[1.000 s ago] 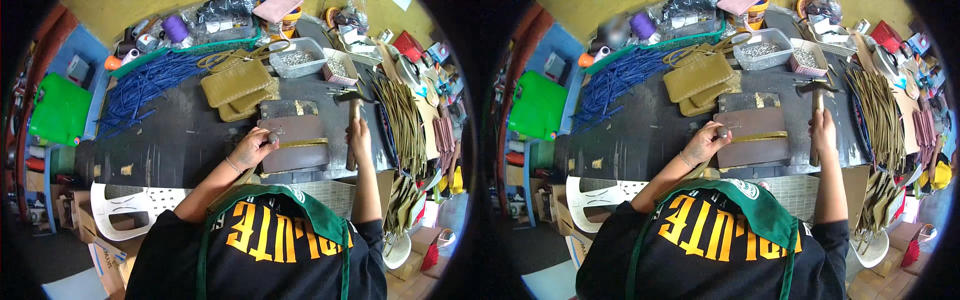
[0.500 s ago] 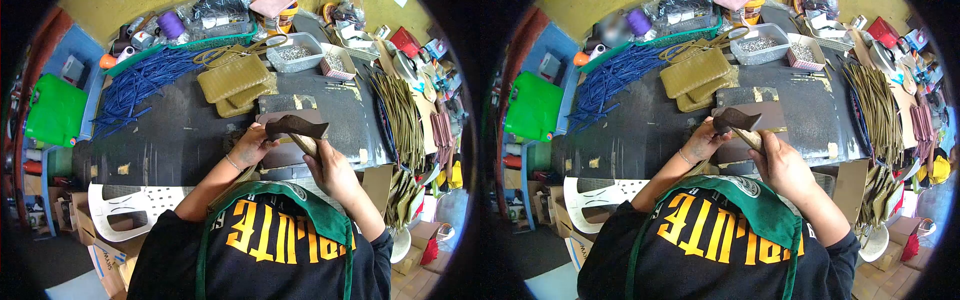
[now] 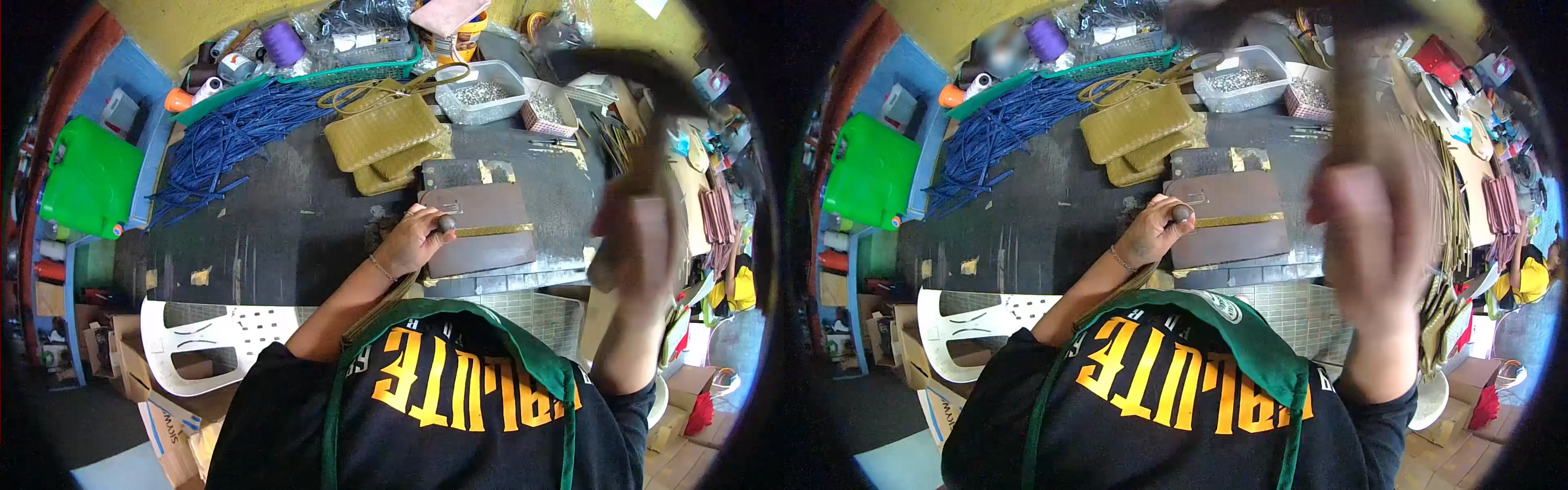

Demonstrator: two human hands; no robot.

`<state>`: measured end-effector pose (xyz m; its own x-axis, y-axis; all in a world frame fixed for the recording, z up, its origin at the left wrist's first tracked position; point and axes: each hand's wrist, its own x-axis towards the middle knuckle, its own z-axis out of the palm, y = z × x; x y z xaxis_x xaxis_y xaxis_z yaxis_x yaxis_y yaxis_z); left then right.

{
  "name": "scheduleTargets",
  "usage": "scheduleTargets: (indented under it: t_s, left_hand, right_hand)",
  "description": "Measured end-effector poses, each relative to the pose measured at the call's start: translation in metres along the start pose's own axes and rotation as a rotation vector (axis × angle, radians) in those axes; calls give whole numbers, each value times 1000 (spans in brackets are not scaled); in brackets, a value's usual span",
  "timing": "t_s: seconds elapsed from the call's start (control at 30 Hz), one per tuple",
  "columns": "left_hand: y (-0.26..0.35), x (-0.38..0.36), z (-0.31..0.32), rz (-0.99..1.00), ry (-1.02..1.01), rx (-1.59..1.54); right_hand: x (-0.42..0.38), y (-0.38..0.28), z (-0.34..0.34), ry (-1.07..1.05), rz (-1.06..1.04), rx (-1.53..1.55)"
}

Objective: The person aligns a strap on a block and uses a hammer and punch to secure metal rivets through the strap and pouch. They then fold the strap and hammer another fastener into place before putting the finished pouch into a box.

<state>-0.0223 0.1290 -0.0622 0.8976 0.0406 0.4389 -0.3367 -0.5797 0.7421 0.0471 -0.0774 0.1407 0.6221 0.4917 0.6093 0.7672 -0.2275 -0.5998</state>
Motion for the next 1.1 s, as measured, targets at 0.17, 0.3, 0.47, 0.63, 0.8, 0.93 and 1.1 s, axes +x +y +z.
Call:
scheduleTargets:
  t_s: [0.17, 0.3, 0.47, 0.63, 0.8, 0.93, 1.1]
  left_hand:
    - [2, 2, -1, -12, 19, -24]
    - [-2, 3, -2, 59, -45, 28]
    - [5, 3, -3, 13, -4, -17]
    - [1, 3, 1, 98, 33, 68]
    - [3, 4, -2, 58, -13, 38]
    - [5, 3, -1, -17, 4, -20]
    - [3, 2, 2, 67, 29, 52]
  right_hand:
    - [-1, -11, -6, -25, -214, 57]
    - [-45, 25, 41, -670, 140, -287]
    - [-11, -8, 19, -354, 11, -210]
    - [-35, 20, 43, -599, 152, -273]
    - [-6, 0, 21, -361, 247, -78]
    - [12, -24, -7, 4, 175, 577]
    - [-31, 20, 40, -708, 245, -292]
